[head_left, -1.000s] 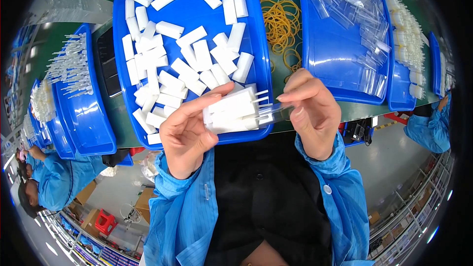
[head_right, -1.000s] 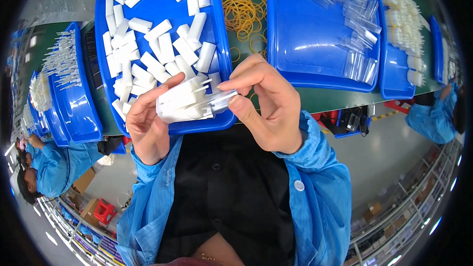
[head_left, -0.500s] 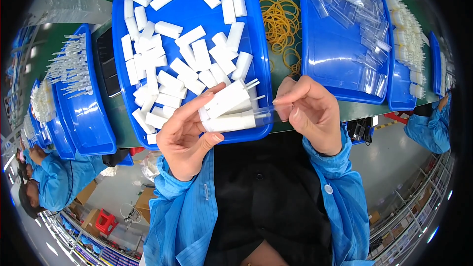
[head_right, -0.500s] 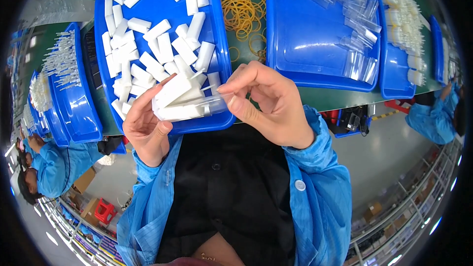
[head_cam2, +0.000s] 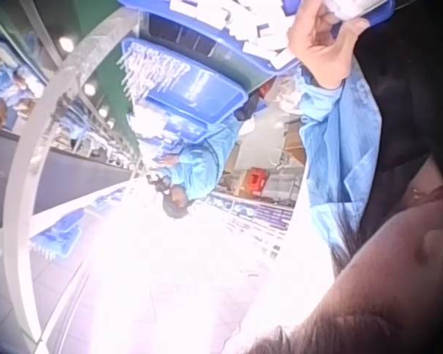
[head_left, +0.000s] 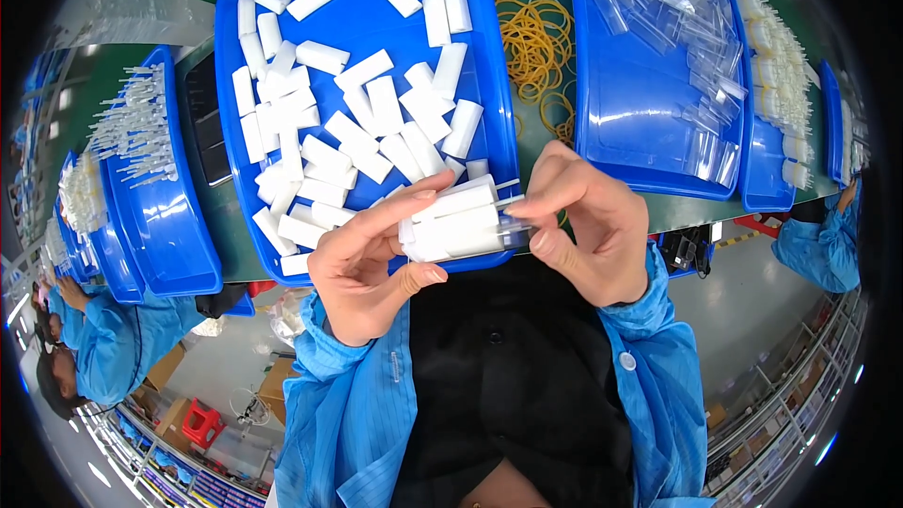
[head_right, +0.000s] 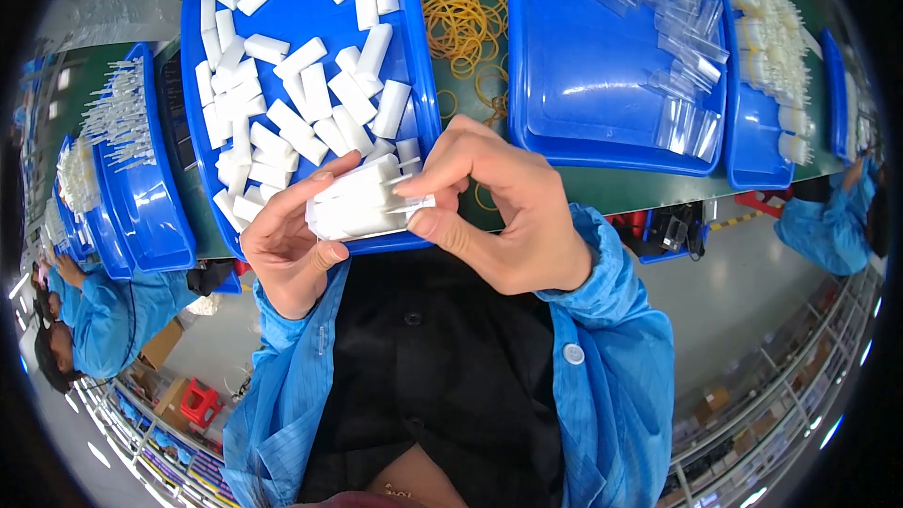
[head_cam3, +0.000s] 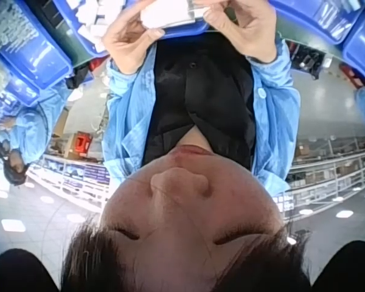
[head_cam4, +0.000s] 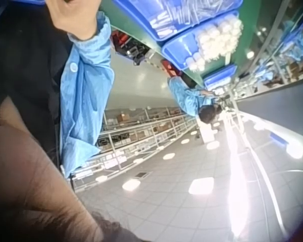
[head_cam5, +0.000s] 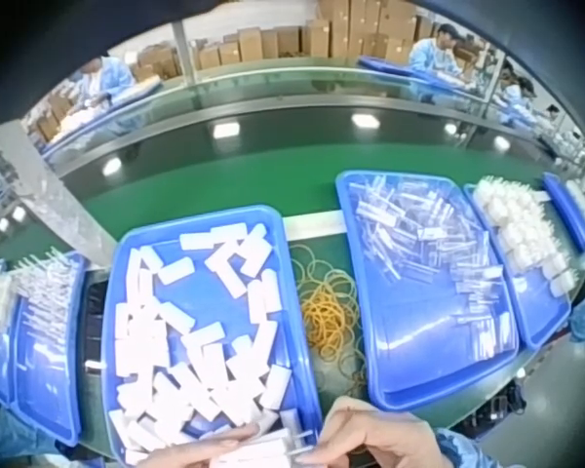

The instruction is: The person assembles components by fitting white cylindrical sleeves onto the prongs of a plastic base, attaching clear plastic covers over them, securing the bundle with a rubber band, and placing it on a tray.

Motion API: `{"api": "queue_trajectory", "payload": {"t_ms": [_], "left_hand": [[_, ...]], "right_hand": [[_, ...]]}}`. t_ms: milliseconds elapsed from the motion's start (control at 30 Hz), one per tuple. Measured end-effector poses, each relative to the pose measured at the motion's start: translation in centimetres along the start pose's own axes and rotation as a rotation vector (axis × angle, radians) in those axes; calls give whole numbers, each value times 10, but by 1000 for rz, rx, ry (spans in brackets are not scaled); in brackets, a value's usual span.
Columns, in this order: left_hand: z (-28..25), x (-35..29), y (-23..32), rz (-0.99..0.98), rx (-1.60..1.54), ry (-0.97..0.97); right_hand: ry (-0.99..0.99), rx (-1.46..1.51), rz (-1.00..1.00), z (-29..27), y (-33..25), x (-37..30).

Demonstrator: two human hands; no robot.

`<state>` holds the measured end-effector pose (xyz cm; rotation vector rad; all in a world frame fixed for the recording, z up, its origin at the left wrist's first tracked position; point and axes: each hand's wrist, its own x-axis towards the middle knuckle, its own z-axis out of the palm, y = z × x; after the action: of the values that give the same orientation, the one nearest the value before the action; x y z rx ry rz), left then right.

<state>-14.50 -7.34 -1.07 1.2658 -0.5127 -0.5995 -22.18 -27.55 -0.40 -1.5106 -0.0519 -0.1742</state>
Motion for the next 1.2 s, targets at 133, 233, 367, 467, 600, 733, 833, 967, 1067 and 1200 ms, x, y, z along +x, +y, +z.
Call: {"api": "queue_trajectory", "payload": {"t_ms": [133,233,367,467,600,733,833,967,1067,1200], "left_hand": [[-1,3,-3,43,-35,-8],[0,4,-2,52,-85,-8],[0,3,3,14,-310,-15],[-4,0,-1,-20,-207,-10],[-5,-2,0,-17,-199,-29],[0,-2,1,8,-203,-44],[-1,-1,0,11,-205,-50],[0,1,1,20,-196,-80],[1,3,1,23,-198,-80],[3,4,4,32,-254,-80]], "right_hand": [[115,67,68,0,1,2],[74,46,109,-3,2,1],[84,82,130,-1,1,2],[72,-32,65,-2,2,0],[67,4,58,0,2,-1],[98,36,30,1,4,-3],[124,45,39,3,3,-3],[154,69,37,3,2,-3],[166,54,34,4,2,-3],[195,83,60,5,2,-4]]}}
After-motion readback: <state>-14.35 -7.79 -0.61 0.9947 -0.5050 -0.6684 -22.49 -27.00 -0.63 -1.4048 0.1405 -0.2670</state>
